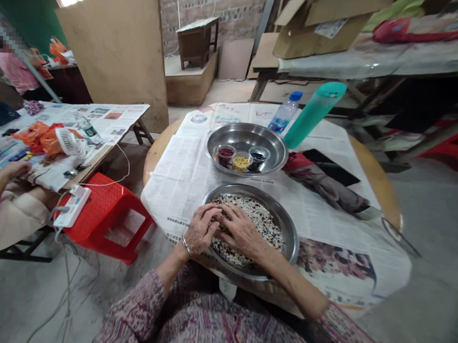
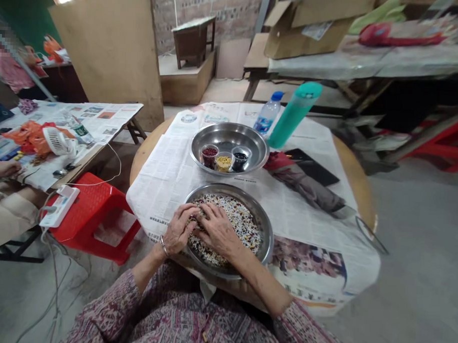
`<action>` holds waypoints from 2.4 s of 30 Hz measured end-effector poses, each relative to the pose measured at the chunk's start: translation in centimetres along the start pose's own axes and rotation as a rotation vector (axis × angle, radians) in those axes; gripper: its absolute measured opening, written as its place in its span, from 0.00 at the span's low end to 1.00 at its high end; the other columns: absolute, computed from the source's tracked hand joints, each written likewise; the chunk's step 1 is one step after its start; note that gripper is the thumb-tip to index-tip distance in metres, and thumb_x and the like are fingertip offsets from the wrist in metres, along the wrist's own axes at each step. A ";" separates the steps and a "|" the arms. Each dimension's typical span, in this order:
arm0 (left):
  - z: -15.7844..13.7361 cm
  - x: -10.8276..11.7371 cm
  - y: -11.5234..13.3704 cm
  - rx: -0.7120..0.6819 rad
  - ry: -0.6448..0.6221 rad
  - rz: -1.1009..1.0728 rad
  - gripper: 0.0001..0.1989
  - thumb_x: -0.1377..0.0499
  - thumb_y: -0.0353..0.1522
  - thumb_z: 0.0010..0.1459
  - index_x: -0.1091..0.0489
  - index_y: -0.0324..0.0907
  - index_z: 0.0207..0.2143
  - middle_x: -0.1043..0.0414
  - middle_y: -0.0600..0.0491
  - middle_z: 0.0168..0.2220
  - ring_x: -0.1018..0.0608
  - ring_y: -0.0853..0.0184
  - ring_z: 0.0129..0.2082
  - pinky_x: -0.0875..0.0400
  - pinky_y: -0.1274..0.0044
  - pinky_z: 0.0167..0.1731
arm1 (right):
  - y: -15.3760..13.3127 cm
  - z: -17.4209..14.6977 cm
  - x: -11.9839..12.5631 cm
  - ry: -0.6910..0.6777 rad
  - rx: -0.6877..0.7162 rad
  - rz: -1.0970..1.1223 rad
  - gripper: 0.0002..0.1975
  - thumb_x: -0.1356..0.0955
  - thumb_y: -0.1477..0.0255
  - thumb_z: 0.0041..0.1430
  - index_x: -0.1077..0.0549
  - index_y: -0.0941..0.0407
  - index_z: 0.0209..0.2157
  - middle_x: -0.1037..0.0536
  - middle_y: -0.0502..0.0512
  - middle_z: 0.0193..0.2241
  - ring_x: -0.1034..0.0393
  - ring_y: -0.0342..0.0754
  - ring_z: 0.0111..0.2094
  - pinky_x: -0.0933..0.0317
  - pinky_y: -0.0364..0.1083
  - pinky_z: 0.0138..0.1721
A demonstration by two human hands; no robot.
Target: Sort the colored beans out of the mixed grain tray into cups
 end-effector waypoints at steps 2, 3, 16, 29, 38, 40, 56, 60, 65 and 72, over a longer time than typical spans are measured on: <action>0.0 0.0 -0.1 -0.005 -0.005 0.009 0.17 0.51 0.32 0.68 0.39 0.42 0.58 0.37 0.45 0.57 0.35 0.61 0.60 0.40 0.64 0.63 | 1.1 0.4 0.0 -0.019 -0.007 -0.057 0.17 0.34 0.69 0.62 0.29 0.56 0.52 0.29 0.63 0.53 0.39 0.59 0.56 0.40 0.59 0.55; -0.1 0.0 -0.1 -0.005 -0.007 0.016 0.17 0.51 0.32 0.68 0.39 0.43 0.58 0.37 0.45 0.57 0.35 0.61 0.60 0.40 0.64 0.63 | 1.7 0.5 0.1 -0.030 -0.029 -0.086 0.14 0.35 0.70 0.63 0.27 0.56 0.49 0.28 0.63 0.51 0.37 0.58 0.54 0.39 0.58 0.54; 1.5 1.1 1.8 -0.025 -0.301 0.283 0.27 0.35 0.36 0.56 0.38 0.43 0.56 0.41 0.42 0.60 0.37 0.52 0.61 0.36 0.59 0.59 | 2.2 -6.5 4.5 -0.045 -0.163 0.018 0.12 0.36 0.66 0.65 0.28 0.55 0.46 0.24 0.59 0.46 0.30 0.52 0.49 0.33 0.51 0.51; 5.0 -3.0 3.7 0.201 -0.733 0.426 0.11 0.48 0.24 0.62 0.32 0.41 0.45 0.30 0.49 0.44 0.24 0.65 0.42 0.26 0.73 0.44 | 1.1 -5.3 1.0 -0.071 -0.426 0.146 0.14 0.38 0.79 0.58 0.27 0.56 0.44 0.21 0.59 0.40 0.25 0.51 0.42 0.32 0.49 0.45; 8.6 -1.0 1.7 0.134 -0.533 0.447 0.26 0.33 0.35 0.53 0.35 0.41 0.53 0.40 0.45 0.60 0.35 0.54 0.59 0.32 0.64 0.57 | 4.0 -2.4 4.8 -0.157 -0.567 -0.153 0.17 0.33 0.65 0.60 0.30 0.56 0.49 0.25 0.63 0.46 0.31 0.57 0.47 0.33 0.53 0.43; 8.2 -1.0 1.7 0.177 -0.558 0.479 0.42 0.26 0.40 0.42 0.39 0.39 0.56 0.43 0.40 0.61 0.37 0.49 0.60 0.33 0.61 0.57 | 3.9 -3.2 4.4 -0.191 -0.580 -0.179 0.22 0.31 0.62 0.57 0.32 0.57 0.52 0.26 0.64 0.46 0.31 0.59 0.46 0.33 0.53 0.41; 5.4 -1.3 3.8 0.180 -0.626 0.316 0.12 0.45 0.25 0.60 0.32 0.41 0.47 0.26 0.49 0.43 0.24 0.62 0.43 0.27 0.71 0.46 | 1.8 -3.9 4.7 0.008 -0.507 0.227 0.16 0.40 0.75 0.61 0.24 0.55 0.44 0.19 0.56 0.38 0.24 0.49 0.38 0.33 0.45 0.41; 3.5 0.2 5.2 0.138 -0.687 0.431 0.08 0.43 0.25 0.59 0.31 0.40 0.42 0.31 0.47 0.47 0.29 0.59 0.48 0.27 0.69 0.47 | -0.2 -6.3 5.4 -0.206 -0.345 0.135 0.11 0.38 0.76 0.62 0.24 0.54 0.38 0.23 0.55 0.35 0.26 0.46 0.34 0.34 0.44 0.35; 2.0 -0.2 5.3 0.138 -0.789 0.375 0.04 0.44 0.30 0.63 0.29 0.41 0.38 0.31 0.50 0.41 0.28 0.61 0.45 0.27 0.69 0.46 | -1.3 -6.5 4.3 -0.363 -0.197 0.154 0.11 0.37 0.78 0.62 0.25 0.53 0.32 0.23 0.52 0.30 0.27 0.47 0.35 0.34 0.44 0.36; 1.9 -1.4 3.5 0.136 -0.474 0.336 0.17 0.42 0.26 0.59 0.35 0.42 0.51 0.36 0.46 0.54 0.32 0.57 0.53 0.28 0.64 0.52 | 3.0 -4.1 3.3 -0.105 -0.396 -0.022 0.15 0.39 0.74 0.64 0.27 0.54 0.50 0.23 0.59 0.43 0.27 0.52 0.44 0.32 0.49 0.43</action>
Point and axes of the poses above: each hand's wrist, its own z-axis towards the middle knuckle, its own x-axis out of the back of the hand, y = z × x, the point moved 1 cm from there along z, towards the middle knuckle
